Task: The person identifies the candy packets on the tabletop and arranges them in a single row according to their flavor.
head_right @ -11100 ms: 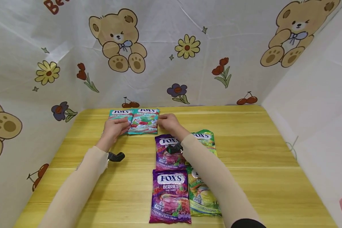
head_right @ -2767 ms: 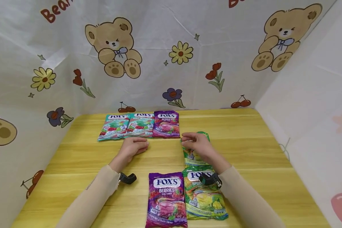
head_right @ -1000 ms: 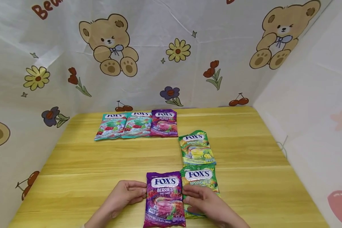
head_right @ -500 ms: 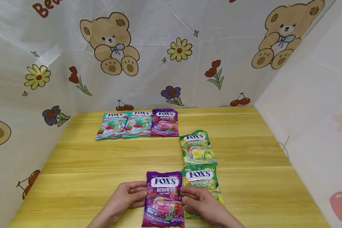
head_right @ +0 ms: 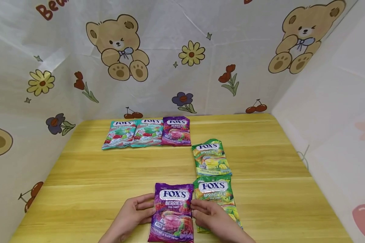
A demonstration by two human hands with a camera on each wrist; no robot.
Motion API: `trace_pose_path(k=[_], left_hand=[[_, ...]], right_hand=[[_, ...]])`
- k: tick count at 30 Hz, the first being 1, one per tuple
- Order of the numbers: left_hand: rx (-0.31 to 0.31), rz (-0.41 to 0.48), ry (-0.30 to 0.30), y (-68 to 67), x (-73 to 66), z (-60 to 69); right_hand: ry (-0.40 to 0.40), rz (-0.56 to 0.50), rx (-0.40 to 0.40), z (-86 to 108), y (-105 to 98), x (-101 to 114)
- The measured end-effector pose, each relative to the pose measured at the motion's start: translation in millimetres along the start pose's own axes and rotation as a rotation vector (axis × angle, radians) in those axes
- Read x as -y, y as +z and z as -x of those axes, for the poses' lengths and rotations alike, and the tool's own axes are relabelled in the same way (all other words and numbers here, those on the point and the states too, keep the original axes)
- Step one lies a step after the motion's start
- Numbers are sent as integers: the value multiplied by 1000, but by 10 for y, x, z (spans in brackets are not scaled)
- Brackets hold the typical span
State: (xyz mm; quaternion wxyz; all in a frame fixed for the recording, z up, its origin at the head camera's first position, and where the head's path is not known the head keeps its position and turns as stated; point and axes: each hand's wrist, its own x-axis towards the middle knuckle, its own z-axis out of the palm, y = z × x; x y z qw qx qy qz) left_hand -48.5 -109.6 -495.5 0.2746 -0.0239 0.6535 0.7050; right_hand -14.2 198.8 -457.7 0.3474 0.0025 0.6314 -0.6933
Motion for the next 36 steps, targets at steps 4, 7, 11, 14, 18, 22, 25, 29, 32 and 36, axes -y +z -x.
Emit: trace_pose_path(k=[4,7,11,14,18,22,25,29,32,36], left_hand=[[-22,-7,6,-18,8,11],[-26,-20,5,-33,9,9],[-11,-27,-5,-57,20,5],[11,-4,-12,-76,43,9],[41,54,-16,-95,82,19],[60,94,-14,-106,98,27],[78,118,-17,-117,97,22],[133,176,-22,-133,102,9],[187,219,-30,-140,100,1],[232,251,-61,-129,61,-22]], right_hand=[[16,-32,-22,-30,27,-17],[28,-58,-28,-54,42,-26],[38,-103,-15,-78,58,-41],[40,-143,7,-94,66,-54],[52,-233,24,-107,81,-75],[59,-311,-12,-121,110,-102],[45,-337,-37,-133,133,-118],[31,-367,-46,-144,154,-124],[25,-375,-48,-148,168,-116],[-16,-359,-38,-159,187,-104]])
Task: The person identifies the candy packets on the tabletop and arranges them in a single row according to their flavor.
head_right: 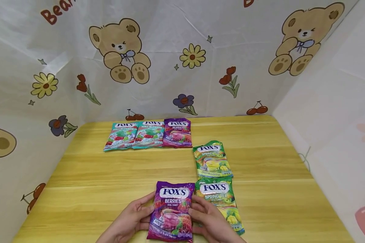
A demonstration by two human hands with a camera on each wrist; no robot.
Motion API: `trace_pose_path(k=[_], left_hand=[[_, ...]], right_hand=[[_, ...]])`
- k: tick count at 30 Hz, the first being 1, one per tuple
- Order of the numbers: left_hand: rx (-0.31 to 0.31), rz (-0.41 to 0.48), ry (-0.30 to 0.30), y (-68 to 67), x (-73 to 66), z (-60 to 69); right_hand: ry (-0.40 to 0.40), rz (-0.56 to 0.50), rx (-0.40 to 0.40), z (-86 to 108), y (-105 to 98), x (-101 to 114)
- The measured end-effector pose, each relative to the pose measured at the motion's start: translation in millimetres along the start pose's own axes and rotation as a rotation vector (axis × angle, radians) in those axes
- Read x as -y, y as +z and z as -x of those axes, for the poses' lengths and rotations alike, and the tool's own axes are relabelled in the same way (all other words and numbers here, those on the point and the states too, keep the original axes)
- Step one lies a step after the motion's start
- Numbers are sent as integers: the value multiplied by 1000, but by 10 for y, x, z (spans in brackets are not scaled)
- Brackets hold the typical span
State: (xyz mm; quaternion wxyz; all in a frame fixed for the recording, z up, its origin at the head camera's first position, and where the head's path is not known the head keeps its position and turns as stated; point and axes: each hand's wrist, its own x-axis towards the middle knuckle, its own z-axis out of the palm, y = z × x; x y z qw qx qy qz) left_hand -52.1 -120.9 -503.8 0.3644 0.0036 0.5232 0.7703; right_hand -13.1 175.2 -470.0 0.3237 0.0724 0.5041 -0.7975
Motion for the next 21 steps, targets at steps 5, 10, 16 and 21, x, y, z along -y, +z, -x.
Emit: trace_pose_path(k=[5,10,16,21], left_hand=[[24,25,-13,12,-35,-42],[50,44,-14,9,-92,-99],[70,45,-1,36,-183,-199],[68,31,18,76,-266,-308]], right_hand=[[-60,14,15,-31,16,5],[-61,17,-9,-66,7,51],[-79,80,-28,-116,-5,165],[-112,72,-40,-142,-30,264]])
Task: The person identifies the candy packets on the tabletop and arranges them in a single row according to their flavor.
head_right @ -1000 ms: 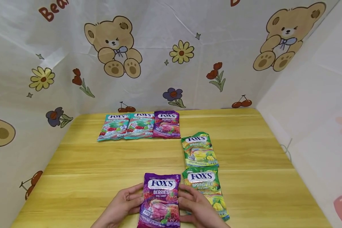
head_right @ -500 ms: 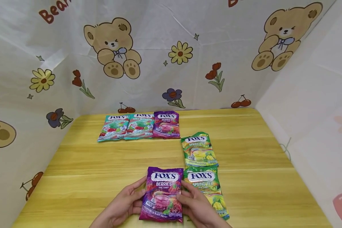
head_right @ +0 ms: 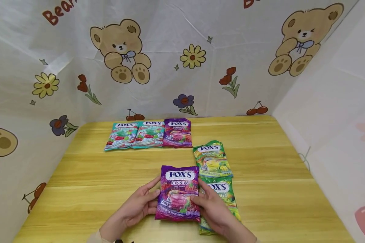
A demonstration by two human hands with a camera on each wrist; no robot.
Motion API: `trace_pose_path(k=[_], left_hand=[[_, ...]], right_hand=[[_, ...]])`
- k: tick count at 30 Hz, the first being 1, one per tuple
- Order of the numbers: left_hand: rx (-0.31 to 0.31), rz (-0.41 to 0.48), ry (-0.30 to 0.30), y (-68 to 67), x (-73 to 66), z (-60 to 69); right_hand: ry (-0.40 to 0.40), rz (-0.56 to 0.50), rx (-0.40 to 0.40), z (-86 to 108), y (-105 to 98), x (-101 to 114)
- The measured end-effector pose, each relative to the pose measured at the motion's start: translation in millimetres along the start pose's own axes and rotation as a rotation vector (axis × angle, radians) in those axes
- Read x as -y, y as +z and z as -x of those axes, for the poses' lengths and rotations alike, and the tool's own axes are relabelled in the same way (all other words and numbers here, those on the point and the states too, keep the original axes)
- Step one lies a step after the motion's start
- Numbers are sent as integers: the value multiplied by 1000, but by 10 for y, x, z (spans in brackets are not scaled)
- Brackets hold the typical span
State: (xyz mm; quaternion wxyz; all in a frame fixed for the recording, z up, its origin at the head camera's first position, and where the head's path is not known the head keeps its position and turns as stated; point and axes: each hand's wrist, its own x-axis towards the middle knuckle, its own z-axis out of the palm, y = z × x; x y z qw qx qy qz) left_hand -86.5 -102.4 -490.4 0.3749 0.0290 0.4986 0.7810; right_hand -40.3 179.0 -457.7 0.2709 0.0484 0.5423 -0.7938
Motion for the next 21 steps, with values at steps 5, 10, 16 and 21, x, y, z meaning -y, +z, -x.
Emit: trace_pose_path(k=[5,10,16,21], left_hand=[[8,-13,2,10,-79,-138],[15,-34,-5,0,-164,-289],[5,-40,-6,27,-297,-535],[4,-53,-2,55,-404,-737]], right_hand=[[-4,29,-30,-50,-67,92],[-16,39,-30,-153,-156,180],[-44,68,-18,-280,-297,312],[-62,94,-6,-380,-427,424]])
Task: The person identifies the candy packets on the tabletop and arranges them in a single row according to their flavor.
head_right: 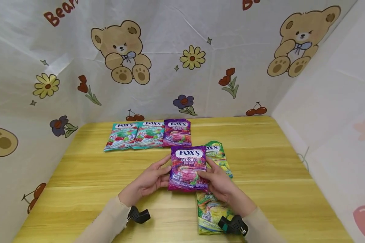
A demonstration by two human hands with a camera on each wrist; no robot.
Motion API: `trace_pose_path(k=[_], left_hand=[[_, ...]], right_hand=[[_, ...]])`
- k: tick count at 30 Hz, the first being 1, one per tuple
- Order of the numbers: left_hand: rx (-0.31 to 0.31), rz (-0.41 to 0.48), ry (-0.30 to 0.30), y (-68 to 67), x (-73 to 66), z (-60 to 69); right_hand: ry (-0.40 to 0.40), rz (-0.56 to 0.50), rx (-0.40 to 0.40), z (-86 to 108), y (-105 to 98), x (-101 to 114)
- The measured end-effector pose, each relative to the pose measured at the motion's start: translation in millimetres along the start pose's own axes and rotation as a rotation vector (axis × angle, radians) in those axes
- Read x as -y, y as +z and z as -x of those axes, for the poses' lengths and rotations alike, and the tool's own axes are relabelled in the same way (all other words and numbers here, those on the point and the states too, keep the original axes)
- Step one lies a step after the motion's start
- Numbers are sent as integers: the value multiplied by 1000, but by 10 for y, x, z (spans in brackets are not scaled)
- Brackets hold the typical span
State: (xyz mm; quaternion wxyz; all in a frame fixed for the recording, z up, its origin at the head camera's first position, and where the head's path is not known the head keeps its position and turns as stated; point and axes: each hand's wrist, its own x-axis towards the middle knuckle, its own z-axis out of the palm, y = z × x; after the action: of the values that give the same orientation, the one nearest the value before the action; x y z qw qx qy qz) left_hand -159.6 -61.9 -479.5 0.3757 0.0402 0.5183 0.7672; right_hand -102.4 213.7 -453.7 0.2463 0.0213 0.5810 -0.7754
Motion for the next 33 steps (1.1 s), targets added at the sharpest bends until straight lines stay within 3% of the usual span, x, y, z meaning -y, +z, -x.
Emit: trace_pose_path(k=[16,29,33], left_hand=[[-55,-51,-13,46,-324,-652],[-284,-70,-6,197,-611,-1171],[-311,-102,-7,200,-665,-1335]], right_hand=[[-28,111,-55,-441,-370,365],[44,84,-174,-905,-751,651],[48,99,-212,-1043,-876,711]])
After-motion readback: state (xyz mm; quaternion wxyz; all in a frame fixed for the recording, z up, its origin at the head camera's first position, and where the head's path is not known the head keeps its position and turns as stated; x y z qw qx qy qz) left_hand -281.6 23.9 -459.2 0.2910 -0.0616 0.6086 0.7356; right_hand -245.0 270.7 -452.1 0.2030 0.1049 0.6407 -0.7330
